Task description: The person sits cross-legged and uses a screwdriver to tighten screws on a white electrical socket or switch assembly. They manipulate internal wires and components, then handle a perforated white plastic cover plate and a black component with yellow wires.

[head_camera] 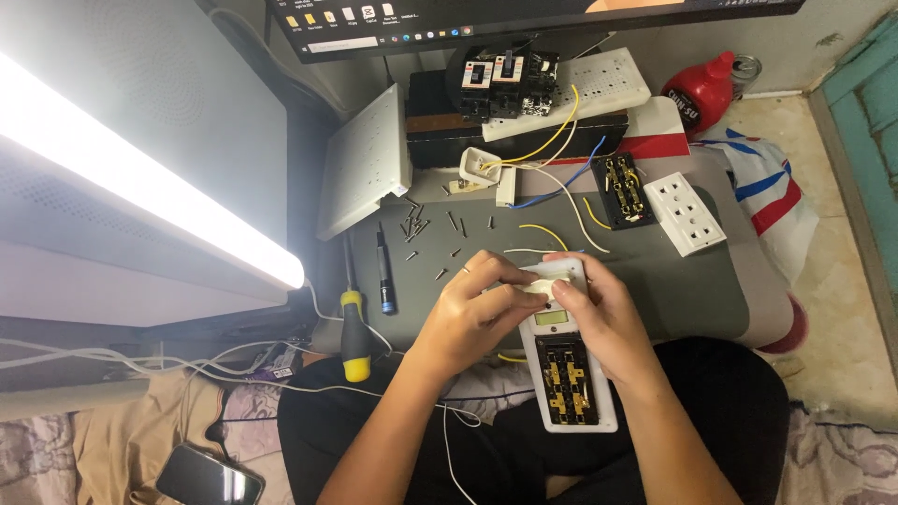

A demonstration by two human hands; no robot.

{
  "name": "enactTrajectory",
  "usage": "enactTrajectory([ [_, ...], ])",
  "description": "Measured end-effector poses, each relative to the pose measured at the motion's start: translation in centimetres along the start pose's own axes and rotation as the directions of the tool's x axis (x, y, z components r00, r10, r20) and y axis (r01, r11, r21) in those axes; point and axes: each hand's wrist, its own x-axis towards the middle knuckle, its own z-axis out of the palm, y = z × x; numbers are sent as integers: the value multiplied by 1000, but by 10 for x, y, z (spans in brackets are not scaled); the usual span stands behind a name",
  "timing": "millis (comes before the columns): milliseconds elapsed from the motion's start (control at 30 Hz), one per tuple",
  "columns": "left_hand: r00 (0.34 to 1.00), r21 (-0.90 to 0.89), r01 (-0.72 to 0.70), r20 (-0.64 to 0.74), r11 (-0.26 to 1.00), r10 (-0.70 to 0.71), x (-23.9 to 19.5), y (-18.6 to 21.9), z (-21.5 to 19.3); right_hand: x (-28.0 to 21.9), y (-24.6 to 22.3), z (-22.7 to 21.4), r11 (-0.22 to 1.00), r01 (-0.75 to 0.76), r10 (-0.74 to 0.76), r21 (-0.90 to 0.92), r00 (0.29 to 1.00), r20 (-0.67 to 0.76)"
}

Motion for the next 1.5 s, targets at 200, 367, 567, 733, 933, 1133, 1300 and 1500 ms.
enactTrajectory([
  [200,1000,-29,-13,-16,1000,13,-2,-4,5,0,2,-3,1000,12,-12,-12,1000,-15],
  [367,1000,-51,-13,-23,999,12,4,2,2,0,7,-6,1000,-12,12,-21,1000,0],
  [567,1000,-50,-13,-11,999,12,7,5,0,1,10,-7,1000,-25,25,18,1000,13],
  [733,1000,5,-26,-17,1000,26,7,6,-1,2,6,-7,999,42,-42,15,999,-8],
  [933,985,145,148,-115,978,-132,10,12,-3,-2,-3,-5,993,77,-74,87,997,-35],
  [1133,786,-313,615,168,724,-595,-8,-5,4,0,-4,-2,997,71,-70,30,997,-26],
  [1300,791,-351,601,135,718,-596,-10,-9,4,3,3,-5,996,89,-88,-22,995,41],
  [1500,812,-323,571,87,755,-577,-9,-5,10,5,5,-7,975,179,-172,-135,983,62],
])
